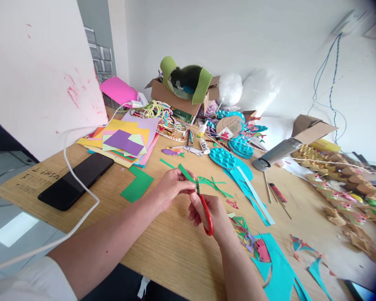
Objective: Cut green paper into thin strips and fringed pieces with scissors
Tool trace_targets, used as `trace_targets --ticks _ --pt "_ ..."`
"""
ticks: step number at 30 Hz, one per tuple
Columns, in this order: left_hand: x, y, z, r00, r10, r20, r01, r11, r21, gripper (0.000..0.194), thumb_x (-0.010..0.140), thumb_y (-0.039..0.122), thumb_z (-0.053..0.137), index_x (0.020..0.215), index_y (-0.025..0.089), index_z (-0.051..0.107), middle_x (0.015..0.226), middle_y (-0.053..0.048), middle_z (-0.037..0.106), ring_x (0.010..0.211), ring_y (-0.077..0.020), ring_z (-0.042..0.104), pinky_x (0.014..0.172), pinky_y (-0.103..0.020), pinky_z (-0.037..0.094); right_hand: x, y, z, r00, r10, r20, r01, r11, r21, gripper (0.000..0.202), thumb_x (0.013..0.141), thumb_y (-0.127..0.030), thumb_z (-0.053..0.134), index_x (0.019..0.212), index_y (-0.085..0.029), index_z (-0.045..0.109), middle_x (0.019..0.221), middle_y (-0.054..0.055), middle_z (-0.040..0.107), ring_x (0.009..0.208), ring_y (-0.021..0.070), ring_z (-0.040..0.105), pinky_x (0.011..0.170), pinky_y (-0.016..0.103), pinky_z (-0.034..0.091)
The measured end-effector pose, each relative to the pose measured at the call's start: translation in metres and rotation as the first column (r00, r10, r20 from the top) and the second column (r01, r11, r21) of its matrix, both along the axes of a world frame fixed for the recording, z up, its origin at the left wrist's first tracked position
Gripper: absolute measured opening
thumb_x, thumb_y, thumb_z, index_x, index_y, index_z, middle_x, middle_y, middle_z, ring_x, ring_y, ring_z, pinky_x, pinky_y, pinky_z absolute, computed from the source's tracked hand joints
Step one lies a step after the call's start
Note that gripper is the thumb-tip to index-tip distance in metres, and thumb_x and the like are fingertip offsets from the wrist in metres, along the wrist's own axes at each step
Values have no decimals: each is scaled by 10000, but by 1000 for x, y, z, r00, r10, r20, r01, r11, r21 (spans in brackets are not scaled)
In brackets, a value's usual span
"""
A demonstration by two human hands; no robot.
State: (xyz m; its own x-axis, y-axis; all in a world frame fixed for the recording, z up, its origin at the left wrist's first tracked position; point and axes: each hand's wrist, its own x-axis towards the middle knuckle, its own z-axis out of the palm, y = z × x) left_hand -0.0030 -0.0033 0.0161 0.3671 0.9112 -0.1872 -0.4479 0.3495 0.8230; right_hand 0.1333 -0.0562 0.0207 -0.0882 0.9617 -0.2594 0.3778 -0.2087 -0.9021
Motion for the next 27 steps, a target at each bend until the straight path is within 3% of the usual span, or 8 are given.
trace_targets --ticks 27 --pt "-1 1 -2 999 -34 -43 39 993 115 256 575 134 706 802 133 588 642 16 598 571 -91 572 580 -222 442 0 0 1 1000 -11 29 12 1000 -18 536 732 -661 593 561 -156 546 456 26 593 345 101 512 353 185 355"
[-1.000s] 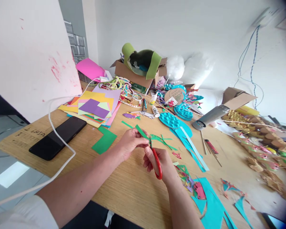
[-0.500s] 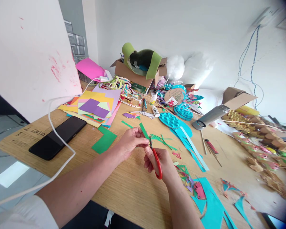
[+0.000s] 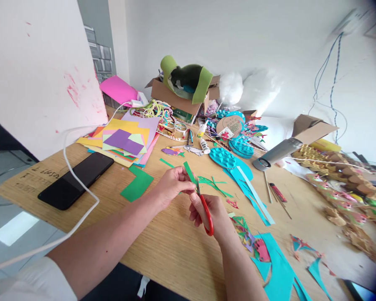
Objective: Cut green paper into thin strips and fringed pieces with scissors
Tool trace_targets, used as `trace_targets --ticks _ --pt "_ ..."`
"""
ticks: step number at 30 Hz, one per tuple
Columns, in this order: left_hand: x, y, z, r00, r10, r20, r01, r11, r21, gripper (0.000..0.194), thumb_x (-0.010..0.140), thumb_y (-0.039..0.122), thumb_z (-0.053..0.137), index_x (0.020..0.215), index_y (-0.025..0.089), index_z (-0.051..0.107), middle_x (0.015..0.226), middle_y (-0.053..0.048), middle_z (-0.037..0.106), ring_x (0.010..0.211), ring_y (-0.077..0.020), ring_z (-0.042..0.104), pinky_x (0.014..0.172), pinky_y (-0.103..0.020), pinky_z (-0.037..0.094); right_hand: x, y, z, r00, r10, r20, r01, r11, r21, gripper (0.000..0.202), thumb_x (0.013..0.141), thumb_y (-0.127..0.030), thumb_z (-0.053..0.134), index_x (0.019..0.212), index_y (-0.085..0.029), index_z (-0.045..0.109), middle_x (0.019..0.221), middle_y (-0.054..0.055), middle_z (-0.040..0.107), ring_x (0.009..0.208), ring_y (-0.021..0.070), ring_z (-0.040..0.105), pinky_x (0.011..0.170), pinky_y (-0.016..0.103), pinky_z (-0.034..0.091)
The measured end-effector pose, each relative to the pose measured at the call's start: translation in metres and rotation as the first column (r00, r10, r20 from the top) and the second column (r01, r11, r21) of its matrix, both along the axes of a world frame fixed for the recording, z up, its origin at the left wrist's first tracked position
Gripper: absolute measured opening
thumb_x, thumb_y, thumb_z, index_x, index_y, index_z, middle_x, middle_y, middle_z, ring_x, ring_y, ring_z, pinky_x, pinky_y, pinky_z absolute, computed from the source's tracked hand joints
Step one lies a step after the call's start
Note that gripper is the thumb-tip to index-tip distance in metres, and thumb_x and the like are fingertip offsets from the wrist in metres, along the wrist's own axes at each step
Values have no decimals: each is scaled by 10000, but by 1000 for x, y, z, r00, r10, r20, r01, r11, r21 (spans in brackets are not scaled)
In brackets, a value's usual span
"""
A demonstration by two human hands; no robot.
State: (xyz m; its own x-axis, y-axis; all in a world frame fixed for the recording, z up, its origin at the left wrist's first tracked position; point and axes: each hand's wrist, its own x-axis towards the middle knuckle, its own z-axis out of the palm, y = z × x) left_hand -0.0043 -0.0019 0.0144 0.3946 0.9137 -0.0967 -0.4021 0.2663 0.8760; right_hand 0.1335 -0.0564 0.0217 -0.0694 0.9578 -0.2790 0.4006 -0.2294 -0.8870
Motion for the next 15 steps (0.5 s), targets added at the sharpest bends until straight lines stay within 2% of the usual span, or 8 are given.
trace_targets --ticks 15 --pt "0 2 -3 1000 -14 -18 14 1000 7 281 579 151 719 812 129 562 660 8 606 584 -99 571 586 -234 426 1 0 1 999 28 25 -28 999 18 532 738 -658 588 561 -158 549 482 36 605 369 110 533 370 190 365"
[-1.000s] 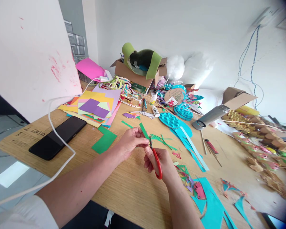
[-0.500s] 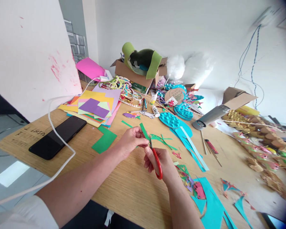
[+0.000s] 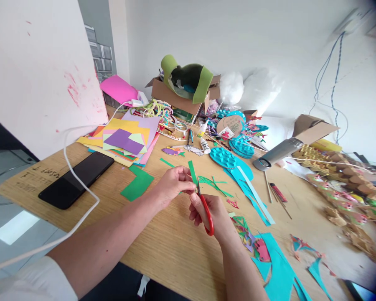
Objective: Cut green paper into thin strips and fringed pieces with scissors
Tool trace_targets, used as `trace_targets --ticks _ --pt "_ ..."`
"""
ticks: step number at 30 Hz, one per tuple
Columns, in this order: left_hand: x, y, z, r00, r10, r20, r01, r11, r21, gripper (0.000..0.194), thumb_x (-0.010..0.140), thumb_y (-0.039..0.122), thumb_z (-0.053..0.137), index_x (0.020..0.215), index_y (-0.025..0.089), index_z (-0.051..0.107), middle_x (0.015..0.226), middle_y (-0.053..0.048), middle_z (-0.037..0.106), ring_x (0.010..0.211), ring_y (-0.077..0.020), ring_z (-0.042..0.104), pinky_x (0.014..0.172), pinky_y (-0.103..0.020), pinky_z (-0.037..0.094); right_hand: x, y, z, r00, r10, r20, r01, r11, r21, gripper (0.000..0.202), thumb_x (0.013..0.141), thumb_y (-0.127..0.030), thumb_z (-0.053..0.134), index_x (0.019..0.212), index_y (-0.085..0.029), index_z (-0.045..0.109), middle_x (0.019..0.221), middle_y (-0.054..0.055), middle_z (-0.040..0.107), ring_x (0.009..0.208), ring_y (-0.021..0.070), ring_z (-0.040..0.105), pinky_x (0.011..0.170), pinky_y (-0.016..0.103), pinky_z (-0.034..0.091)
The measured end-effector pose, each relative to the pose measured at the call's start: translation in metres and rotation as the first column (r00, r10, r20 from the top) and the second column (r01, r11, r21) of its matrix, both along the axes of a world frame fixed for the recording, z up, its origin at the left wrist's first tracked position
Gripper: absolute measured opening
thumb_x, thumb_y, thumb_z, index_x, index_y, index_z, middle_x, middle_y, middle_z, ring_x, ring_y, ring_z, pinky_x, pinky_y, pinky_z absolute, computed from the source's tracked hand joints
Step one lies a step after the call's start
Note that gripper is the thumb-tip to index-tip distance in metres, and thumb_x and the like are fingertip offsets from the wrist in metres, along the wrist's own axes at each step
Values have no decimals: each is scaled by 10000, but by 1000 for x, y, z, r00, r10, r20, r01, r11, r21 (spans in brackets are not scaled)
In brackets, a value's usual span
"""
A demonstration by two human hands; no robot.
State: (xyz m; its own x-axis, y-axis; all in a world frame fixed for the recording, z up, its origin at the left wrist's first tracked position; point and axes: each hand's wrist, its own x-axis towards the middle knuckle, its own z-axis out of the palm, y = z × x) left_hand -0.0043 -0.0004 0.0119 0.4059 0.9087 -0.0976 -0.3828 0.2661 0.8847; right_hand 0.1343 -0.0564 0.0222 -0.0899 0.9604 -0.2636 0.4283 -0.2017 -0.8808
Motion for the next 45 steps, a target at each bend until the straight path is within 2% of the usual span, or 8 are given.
trace_targets --ticks 15,22,30,45 --pt "-2 1 3 1000 18 6 -17 999 -48 351 558 141 711 868 135 547 650 16 596 578 -114 592 591 -253 443 0 0 -1 1000 -5 -4 5 1000 -28 540 728 -669 592 546 -164 538 446 34 598 341 105 511 357 187 357" --pt "-2 1 3 1000 10 -2 -10 999 -46 357 556 141 701 872 137 536 655 14 599 576 -114 597 604 -261 453 1 0 -2 1000 15 -4 -15 1000 -17 534 735 -657 597 550 -159 538 454 37 600 346 105 515 355 181 352" --pt "-2 2 2 1000 -25 -12 25 999 -39 384 565 149 714 898 129 526 654 18 598 579 -114 599 581 -248 443 0 0 0 1000 -20 -15 20 999 -36 534 722 -656 609 544 -158 530 433 25 582 340 98 507 349 174 354" --pt "-3 2 2 1000 -7 -6 7 998 -58 367 546 115 687 881 129 539 671 33 579 584 -103 598 574 -239 455 2 1 -4 1000 16 3 -16 999 -32 528 737 -649 598 551 -159 533 455 34 601 352 107 528 356 177 362"
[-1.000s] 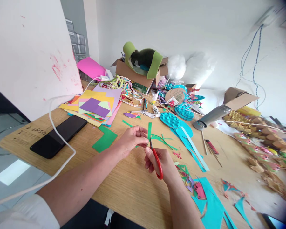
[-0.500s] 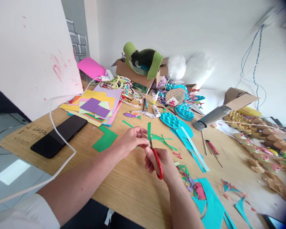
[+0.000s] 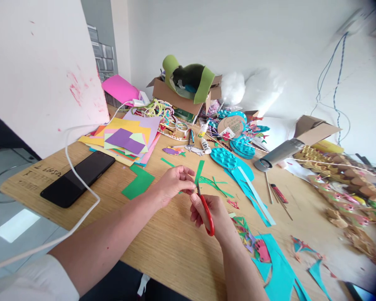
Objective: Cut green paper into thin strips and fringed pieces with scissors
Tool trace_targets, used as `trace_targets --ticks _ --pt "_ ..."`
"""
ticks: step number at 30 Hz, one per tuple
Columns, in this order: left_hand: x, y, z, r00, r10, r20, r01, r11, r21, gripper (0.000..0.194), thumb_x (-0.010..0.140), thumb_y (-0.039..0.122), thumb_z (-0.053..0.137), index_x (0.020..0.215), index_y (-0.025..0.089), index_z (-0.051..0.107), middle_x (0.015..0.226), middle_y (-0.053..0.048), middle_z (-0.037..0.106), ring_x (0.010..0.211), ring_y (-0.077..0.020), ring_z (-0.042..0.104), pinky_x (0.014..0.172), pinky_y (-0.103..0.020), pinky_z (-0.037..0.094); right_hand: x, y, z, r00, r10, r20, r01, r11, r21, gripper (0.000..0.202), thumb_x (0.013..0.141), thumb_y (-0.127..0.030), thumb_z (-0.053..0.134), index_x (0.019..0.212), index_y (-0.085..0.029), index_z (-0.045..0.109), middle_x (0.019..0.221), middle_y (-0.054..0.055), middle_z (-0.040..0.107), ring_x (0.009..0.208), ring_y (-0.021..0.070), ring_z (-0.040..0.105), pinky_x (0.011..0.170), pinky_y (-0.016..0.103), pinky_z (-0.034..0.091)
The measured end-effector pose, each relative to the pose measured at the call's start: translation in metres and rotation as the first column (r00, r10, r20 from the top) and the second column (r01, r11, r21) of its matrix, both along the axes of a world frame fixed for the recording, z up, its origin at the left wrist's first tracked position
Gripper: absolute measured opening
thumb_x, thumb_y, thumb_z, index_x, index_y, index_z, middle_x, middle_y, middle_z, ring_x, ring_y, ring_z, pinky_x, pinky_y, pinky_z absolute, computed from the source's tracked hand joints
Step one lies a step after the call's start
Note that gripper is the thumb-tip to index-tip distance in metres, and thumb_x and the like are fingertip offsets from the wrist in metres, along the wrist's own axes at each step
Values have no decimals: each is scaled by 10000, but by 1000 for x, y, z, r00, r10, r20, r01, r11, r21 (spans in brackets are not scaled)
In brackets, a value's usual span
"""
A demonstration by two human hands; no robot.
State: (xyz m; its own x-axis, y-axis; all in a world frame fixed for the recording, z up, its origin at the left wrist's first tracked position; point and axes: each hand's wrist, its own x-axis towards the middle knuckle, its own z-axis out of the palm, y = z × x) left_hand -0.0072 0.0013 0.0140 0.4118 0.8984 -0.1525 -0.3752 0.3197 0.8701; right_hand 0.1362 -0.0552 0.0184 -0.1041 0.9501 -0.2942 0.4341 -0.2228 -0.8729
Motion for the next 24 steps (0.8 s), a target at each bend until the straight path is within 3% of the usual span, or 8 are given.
trace_targets --ticks 24 --pt "-2 1 2 999 -34 9 34 999 15 364 548 110 685 885 119 547 668 36 580 570 -94 591 555 -227 454 0 -1 2 1000 -2 18 2 1000 1 505 735 -634 613 568 -164 534 457 29 605 365 119 545 355 181 360"
